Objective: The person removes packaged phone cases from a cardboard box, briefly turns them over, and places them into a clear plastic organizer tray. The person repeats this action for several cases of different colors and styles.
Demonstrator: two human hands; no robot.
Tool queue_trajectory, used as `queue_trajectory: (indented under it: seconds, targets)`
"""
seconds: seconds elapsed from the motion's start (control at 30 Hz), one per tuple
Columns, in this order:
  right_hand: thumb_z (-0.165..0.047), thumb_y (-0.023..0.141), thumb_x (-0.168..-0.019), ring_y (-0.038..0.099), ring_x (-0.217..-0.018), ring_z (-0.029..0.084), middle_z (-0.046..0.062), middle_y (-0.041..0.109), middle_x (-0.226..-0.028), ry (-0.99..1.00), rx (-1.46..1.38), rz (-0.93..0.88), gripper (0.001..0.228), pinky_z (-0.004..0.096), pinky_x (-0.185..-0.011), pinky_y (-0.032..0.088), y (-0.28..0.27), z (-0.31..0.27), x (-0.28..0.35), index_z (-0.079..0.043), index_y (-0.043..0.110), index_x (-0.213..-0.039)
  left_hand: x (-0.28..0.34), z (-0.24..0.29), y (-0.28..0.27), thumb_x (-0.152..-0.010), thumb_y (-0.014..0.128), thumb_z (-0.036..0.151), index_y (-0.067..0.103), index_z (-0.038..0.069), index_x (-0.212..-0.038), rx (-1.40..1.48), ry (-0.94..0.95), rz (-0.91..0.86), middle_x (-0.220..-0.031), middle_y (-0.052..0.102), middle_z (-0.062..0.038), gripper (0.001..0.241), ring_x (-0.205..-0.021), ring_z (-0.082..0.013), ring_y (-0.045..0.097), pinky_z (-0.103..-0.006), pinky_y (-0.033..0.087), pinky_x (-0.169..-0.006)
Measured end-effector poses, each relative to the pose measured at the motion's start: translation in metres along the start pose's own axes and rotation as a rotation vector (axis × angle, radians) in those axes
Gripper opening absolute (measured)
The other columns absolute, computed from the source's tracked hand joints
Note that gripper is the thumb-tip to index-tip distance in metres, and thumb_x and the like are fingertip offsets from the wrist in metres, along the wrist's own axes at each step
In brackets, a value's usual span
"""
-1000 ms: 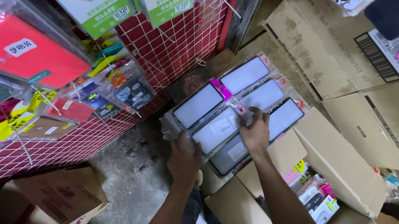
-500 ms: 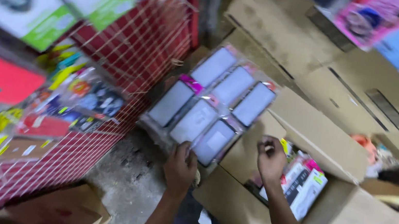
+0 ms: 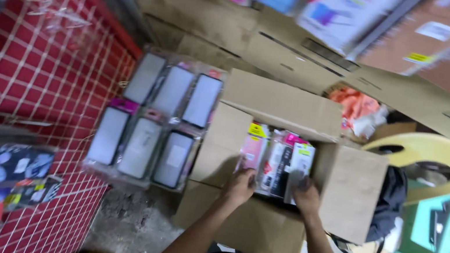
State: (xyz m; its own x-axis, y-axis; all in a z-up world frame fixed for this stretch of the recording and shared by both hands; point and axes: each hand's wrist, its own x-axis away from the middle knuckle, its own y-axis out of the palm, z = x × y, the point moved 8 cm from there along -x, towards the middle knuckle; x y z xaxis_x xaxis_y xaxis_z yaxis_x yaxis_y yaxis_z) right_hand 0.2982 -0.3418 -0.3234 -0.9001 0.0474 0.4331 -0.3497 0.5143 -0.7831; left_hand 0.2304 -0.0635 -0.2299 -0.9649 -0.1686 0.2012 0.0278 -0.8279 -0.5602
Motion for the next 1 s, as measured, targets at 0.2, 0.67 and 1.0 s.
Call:
queue_trajectory:
  seconds: [0.2, 0.67, 1.0]
  targets:
    - [-0.027, 0.067, -0.088, 0.066, -0.111, 0.043, 0.026, 0.07, -0.118, -0.028, -0.228, 0.011, 0.064, 0.052, -0.095, 0.055, 0.047, 0.022, -0.008, -0.014, 0.043, -0.146, -0.013, -0.011, 0.1, -0.09, 0.069, 0.021, 0.065, 0.006, -0.121, -0.081, -0.113, -0.23, -0.116, 0.069, -0.022, 0.035, -0.11, -0.0389, 0.066, -0.0481, 0.053, -0.094]
    - [-0.02, 0.079, -0.078, 0.06, -0.118, 0.047, 0.026, 0.055, -0.132, 0.104, -0.091, -0.058, 0.089, 0.054, -0.098, 0.053, -0.016, -0.053, 0.039, -0.024, 0.027, -0.15, -0.007, 0.005, 0.106, -0.086, 0.077, 0.037, 0.06, 0.005, -0.119, -0.165, -0.387, -0.13, -0.119, 0.067, -0.02, 0.049, -0.112, -0.0392, 0.066, -0.0486, 0.053, -0.093]
    - [-0.018, 0.078, -0.078, 0.045, -0.13, 0.055, 0.036, 0.035, -0.15, 0.008, -0.119, 0.032, 0.095, 0.054, -0.103, 0.046, -0.006, -0.037, 0.031, -0.02, 0.024, -0.157, -0.016, -0.073, 0.109, -0.079, 0.082, 0.027, 0.071, 0.006, -0.103, 0.216, -0.28, 0.086, -0.095, 0.074, -0.016, 0.033, -0.089, -0.0295, 0.073, -0.0409, 0.057, -0.081]
